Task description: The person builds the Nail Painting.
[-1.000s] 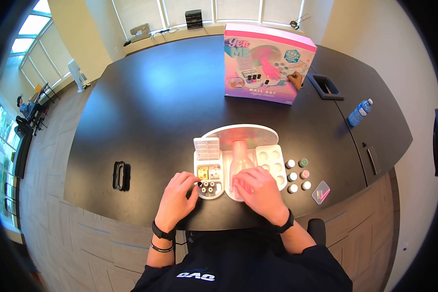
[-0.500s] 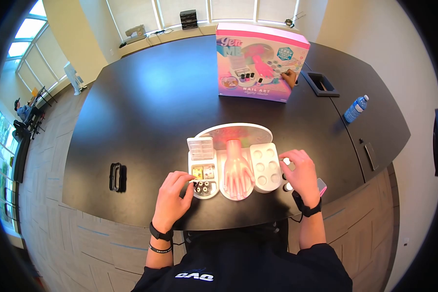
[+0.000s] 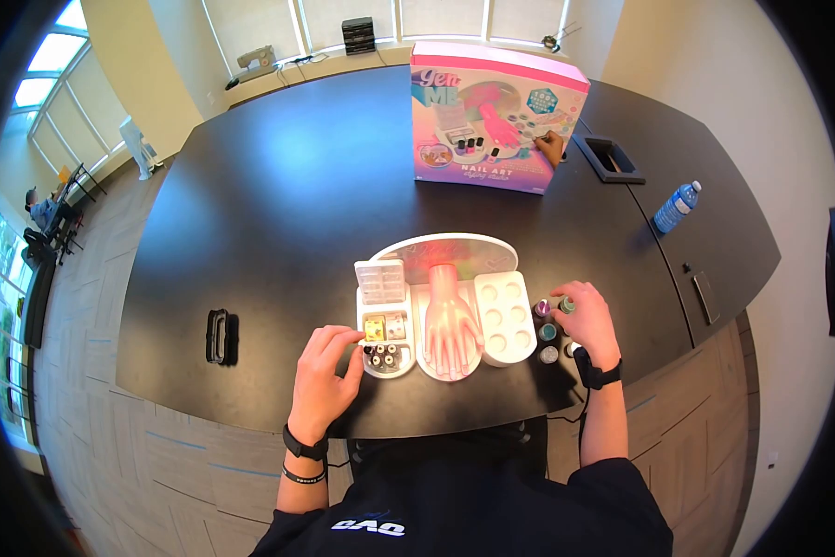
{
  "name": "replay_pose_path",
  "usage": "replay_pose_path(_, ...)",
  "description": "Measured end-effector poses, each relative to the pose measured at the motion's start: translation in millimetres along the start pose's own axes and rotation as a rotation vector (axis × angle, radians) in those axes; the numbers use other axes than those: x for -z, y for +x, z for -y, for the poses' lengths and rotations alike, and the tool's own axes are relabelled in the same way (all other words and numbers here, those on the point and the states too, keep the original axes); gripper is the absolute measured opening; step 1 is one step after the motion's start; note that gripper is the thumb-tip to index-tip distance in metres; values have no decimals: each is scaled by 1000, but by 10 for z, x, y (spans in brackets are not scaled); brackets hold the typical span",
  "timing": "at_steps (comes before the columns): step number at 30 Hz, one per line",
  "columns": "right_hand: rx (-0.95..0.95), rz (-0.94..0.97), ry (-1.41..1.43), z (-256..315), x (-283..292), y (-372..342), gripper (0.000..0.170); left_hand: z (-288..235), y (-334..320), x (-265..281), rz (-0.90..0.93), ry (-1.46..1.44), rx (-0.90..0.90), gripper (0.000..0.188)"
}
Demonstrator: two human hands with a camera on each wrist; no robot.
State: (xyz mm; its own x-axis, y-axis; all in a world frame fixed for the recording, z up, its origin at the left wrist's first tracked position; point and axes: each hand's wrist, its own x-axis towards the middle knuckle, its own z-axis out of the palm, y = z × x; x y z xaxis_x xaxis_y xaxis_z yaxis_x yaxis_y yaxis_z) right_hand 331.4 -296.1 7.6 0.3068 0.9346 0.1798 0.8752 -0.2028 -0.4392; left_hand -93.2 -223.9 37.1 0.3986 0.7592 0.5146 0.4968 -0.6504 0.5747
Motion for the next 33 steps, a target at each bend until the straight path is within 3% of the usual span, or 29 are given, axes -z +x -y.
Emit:
replay_pose_path(18, 58, 47, -34, 8, -162, 52, 17, 64, -33, -29, -4, -51, 37, 20)
replay_pose_path(33, 195, -96, 63, 622, 52, 116, 22, 60, -47, -12, -23, -58, 47, 19)
